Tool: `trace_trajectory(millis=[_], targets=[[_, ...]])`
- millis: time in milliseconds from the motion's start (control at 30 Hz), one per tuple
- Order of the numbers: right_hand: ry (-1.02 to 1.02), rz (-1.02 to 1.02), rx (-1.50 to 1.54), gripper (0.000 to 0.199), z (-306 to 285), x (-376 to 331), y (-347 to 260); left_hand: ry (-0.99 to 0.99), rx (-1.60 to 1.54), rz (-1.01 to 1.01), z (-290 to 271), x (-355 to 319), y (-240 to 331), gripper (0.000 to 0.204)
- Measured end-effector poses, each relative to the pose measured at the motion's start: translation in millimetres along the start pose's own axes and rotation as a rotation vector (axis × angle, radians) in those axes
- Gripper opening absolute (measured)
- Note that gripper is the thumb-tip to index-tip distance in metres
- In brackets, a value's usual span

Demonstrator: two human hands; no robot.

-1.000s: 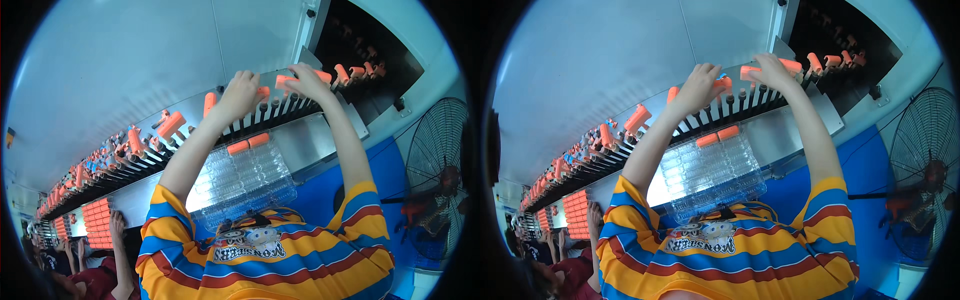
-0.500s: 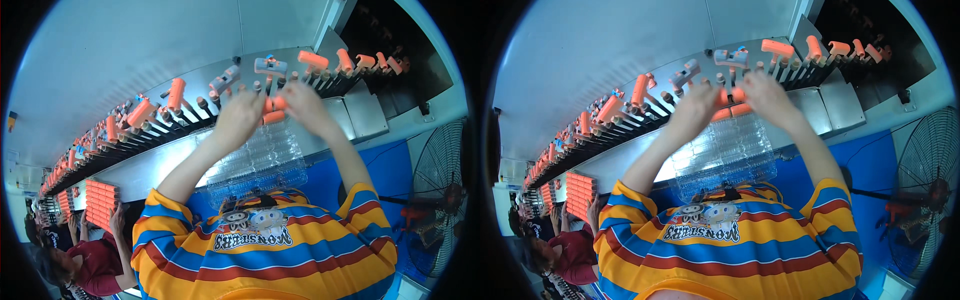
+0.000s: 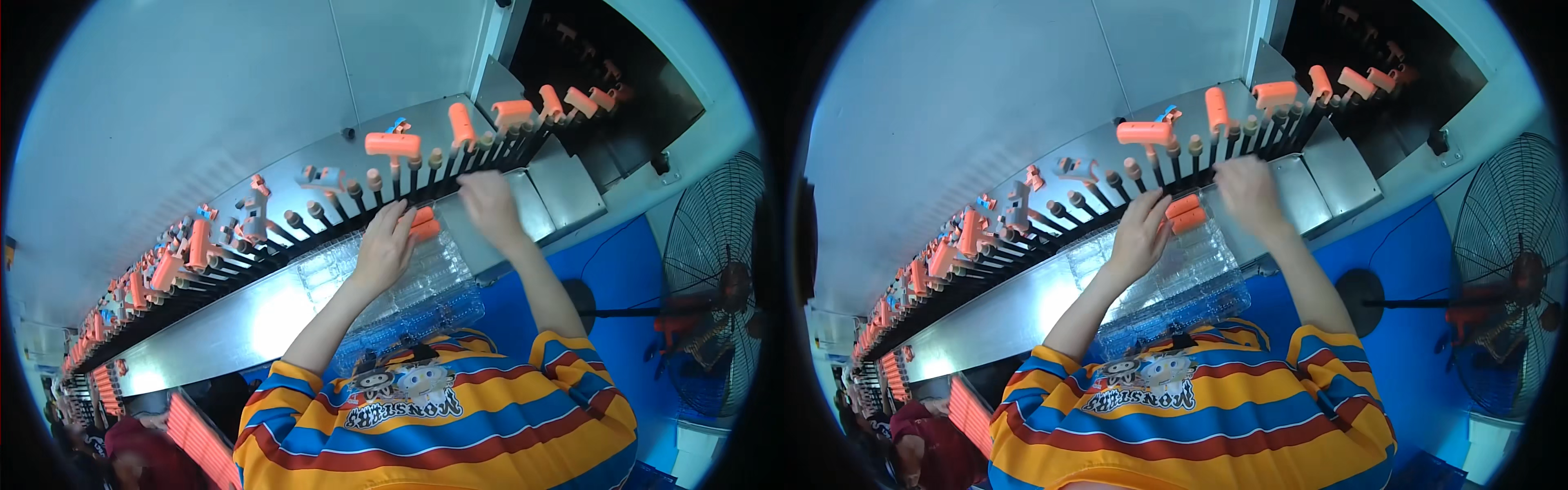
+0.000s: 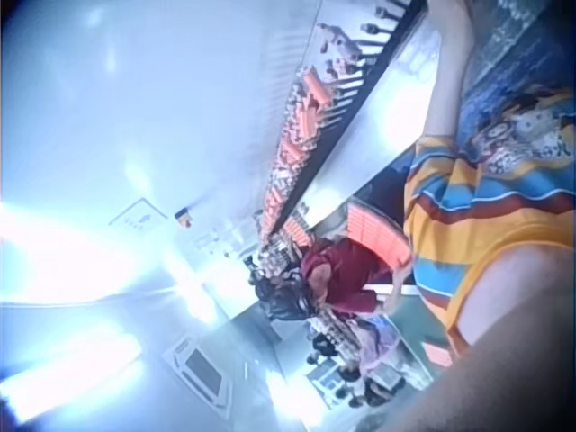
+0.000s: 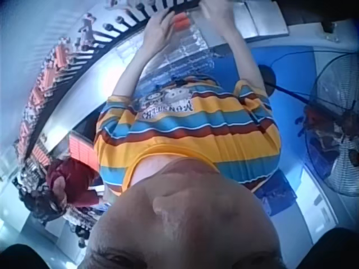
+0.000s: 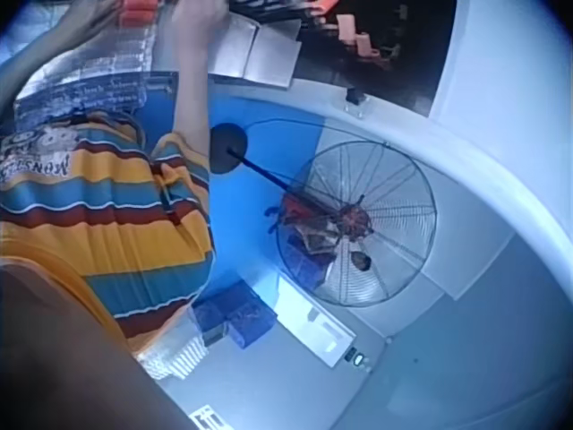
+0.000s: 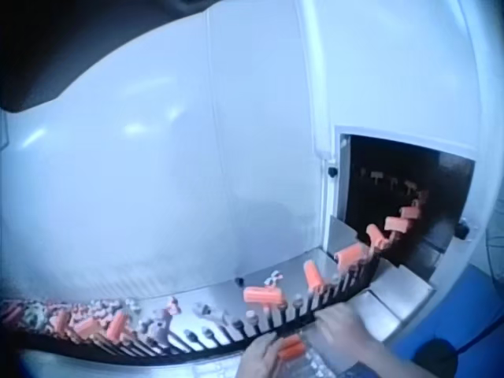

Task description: The person takes empty plastic trays from a container, fills them with plastic parts removed from a rotating line, and places the filled trays onto a conveyor belt.

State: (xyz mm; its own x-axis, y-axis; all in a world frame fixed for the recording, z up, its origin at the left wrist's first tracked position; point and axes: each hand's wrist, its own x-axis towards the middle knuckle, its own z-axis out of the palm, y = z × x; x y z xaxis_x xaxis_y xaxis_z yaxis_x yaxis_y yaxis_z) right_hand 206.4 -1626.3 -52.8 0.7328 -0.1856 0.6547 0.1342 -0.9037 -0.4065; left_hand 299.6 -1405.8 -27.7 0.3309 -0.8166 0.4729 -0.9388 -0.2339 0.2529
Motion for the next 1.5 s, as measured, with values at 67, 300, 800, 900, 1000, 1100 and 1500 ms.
trace_trajectory(millis=[67,300,800,900,1000,1100,1500], targets=[[0.182,0.059,-0.105,0.011,-39,32,23,0.086,-0.133,0.013,-10,42,22,0.033],[-0.365,0.131,-0.035,0.042,-73,113,140,0.1,0.046,-0.135,11,187,29,0.024],[-0.171,-0.392,-0.026,0.039,-95,28,129,0.036,0.38,0.1,40,172,83,0.023],[-0.399,-0.284,-0.038,0.043,-65,-36,162,-0.262,0.309,-0.08,111,117,95,0.037],[-0.479,-0.228,0.012,0.046,-41,-80,187,-0.214,0.317,-0.061,191,78,79,0.045],[-0.609,-0.076,-0.124,0.052,-37,-95,208,-0.272,0.158,-0.205,226,75,95,0.061],[0.114,0.054,-0.225,0.029,-209,34,355,0.049,0.093,0.232,206,323,158,0.045]])
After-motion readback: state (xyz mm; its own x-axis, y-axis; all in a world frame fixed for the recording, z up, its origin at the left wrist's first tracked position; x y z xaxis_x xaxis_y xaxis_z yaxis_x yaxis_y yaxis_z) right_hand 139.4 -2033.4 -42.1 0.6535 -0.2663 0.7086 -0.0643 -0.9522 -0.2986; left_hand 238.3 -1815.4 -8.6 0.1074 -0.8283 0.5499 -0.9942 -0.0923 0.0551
